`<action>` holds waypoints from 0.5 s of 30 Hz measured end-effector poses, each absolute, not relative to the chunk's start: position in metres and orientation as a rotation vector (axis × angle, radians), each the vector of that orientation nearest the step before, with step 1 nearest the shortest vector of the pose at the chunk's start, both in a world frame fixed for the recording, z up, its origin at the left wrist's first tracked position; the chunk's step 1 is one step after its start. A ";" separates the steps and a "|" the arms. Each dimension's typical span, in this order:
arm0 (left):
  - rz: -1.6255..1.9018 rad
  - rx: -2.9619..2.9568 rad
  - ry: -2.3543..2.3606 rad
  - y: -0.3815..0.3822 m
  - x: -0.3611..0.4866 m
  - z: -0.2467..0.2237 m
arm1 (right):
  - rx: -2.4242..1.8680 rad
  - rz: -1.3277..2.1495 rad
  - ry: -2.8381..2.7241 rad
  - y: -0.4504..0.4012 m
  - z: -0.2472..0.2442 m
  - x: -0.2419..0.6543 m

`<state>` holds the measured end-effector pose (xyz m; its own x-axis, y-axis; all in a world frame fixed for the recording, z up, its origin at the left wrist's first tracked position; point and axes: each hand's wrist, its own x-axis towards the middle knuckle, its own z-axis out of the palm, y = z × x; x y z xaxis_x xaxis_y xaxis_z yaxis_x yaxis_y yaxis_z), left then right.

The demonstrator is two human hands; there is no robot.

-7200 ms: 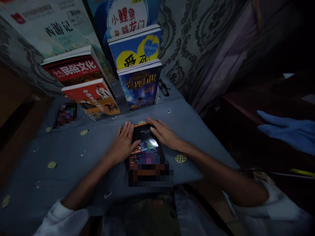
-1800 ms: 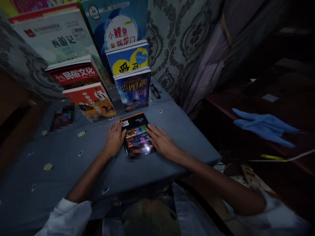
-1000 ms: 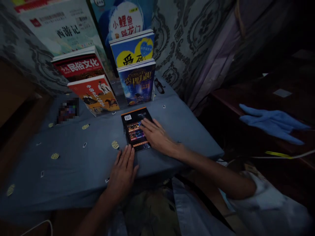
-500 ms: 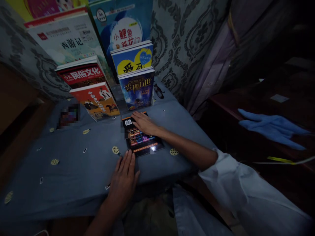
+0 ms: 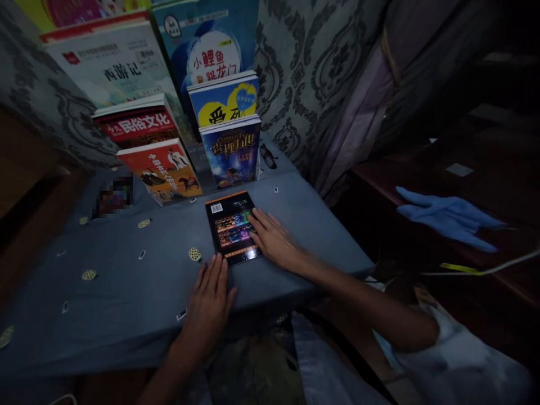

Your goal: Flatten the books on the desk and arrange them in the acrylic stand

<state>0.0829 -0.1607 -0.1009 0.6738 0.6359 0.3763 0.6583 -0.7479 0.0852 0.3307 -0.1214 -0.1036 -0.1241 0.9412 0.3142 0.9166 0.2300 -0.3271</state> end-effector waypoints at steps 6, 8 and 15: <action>-0.650 -2.828 -1.128 -0.155 0.081 -0.098 | -1.675 0.057 -2.084 -0.142 -0.105 0.329; -0.661 -2.839 -1.152 -0.149 0.081 -0.097 | -1.674 0.067 -2.070 -0.143 -0.105 0.329; -0.614 -2.896 -1.379 -0.112 0.091 -0.092 | -1.678 0.024 -2.079 -0.142 -0.104 0.328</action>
<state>0.0910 -0.1118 -0.0923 0.5744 0.7694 0.2797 0.7229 -0.6370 0.2678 0.3281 -0.1421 -0.1043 -0.1460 0.9284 0.3418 0.9204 0.2541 -0.2971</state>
